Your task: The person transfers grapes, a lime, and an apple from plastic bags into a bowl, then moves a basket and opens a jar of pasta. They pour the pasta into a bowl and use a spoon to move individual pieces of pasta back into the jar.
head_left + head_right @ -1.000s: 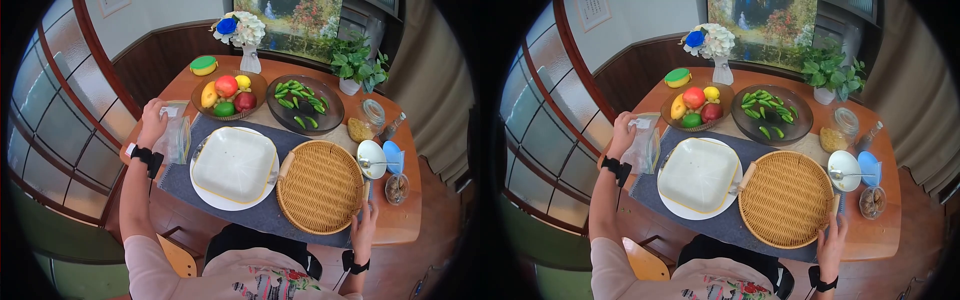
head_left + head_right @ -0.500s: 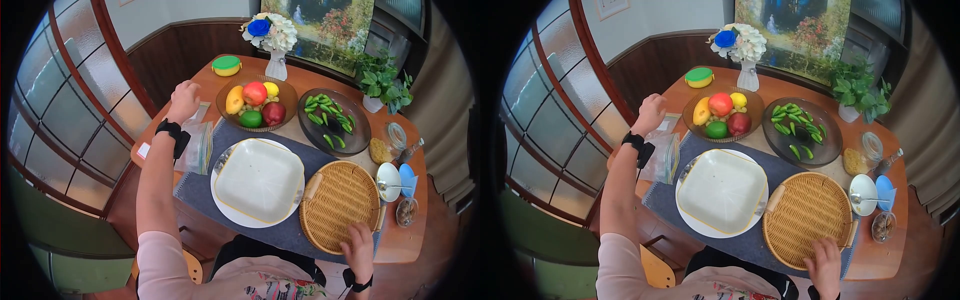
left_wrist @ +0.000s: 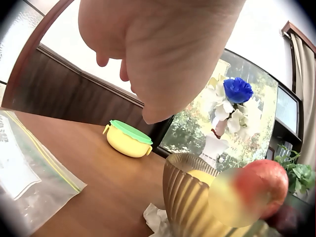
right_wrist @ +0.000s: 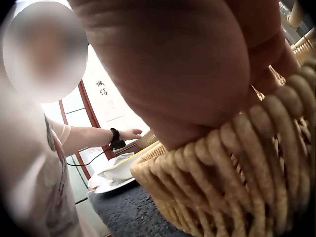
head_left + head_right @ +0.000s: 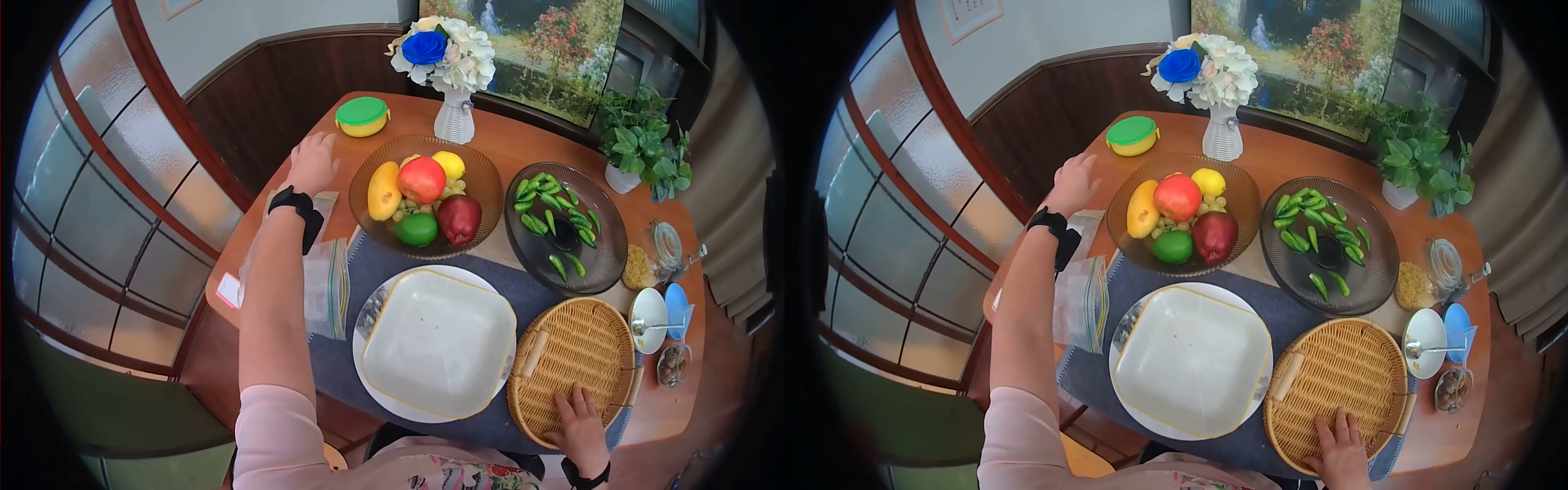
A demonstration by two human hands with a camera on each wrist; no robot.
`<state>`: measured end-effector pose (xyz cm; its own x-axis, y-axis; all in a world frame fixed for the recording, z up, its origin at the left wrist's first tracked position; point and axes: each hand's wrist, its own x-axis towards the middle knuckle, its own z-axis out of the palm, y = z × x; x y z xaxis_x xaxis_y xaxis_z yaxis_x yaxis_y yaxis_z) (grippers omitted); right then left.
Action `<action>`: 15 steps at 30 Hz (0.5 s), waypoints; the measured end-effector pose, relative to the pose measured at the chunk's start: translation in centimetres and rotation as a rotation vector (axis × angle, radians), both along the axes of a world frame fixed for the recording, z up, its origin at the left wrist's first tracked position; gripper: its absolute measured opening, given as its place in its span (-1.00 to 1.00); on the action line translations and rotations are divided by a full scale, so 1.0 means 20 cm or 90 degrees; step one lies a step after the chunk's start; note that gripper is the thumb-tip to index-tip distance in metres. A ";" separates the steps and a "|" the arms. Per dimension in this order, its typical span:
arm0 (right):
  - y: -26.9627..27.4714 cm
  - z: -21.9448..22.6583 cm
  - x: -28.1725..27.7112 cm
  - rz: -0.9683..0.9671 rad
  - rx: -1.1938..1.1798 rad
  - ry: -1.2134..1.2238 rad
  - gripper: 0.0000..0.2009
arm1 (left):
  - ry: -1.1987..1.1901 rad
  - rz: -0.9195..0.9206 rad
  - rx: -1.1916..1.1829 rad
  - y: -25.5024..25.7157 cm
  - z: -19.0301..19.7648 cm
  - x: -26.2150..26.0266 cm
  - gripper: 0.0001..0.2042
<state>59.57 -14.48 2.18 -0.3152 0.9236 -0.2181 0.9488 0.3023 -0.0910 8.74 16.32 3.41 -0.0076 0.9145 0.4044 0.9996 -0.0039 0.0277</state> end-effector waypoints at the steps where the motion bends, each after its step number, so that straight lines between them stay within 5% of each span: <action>1: 0.01 0.01 -0.01 -0.006 -0.003 0.002 -0.26 | 0.002 -0.006 -0.003 0.04 -0.01 0.00 -0.53; 15: 0.06 -0.01 -0.02 -0.105 -0.047 0.035 -0.15 | 0.048 -0.024 -0.077 0.49 -0.09 0.01 -0.42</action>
